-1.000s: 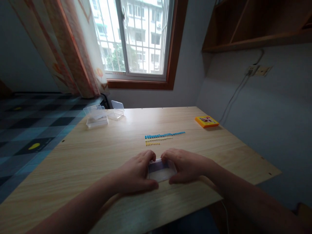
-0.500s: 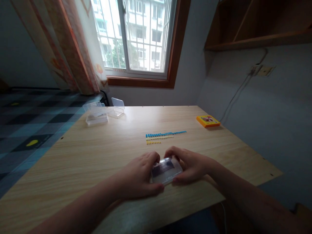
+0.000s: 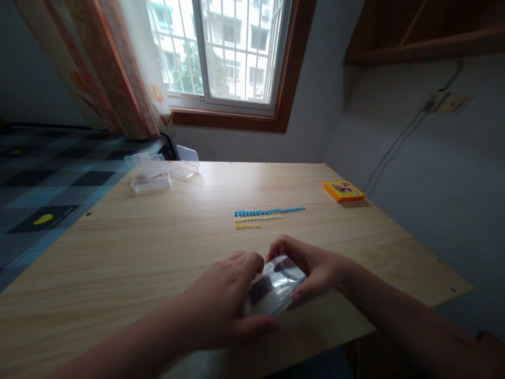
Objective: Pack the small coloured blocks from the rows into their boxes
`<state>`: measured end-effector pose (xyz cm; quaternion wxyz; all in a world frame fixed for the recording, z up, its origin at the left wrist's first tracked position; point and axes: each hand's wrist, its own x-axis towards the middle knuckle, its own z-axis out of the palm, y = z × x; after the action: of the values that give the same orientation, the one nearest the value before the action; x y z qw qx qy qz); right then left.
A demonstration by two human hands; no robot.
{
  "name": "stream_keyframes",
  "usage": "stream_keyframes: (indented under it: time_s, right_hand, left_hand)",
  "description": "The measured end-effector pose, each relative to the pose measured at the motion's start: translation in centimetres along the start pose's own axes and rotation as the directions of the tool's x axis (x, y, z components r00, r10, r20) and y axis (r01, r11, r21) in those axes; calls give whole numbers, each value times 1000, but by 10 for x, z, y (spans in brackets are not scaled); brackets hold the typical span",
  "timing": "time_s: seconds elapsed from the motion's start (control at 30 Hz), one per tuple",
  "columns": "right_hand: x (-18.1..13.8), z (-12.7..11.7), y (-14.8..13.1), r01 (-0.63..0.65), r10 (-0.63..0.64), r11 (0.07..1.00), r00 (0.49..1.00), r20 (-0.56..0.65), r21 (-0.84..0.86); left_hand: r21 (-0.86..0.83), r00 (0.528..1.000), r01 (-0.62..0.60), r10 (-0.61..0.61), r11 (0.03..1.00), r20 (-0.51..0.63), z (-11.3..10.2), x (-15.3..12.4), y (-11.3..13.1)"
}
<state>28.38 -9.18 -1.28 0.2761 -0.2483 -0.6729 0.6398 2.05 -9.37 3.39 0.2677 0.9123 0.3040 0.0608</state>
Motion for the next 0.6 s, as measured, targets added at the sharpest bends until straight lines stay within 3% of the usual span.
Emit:
stream_keyframes:
  time_s: [0.3,0.6]
  right_hand:
    - [1,-1,3,-50,52,997,999,-17,66]
    - [-4,3,-4,-53,52,997,998,-19,-63]
  left_hand:
    - [-17,999,33,-33,999,21,1,2,-2]
    - [66,999,-45,46,997,-12,5,2,-3]
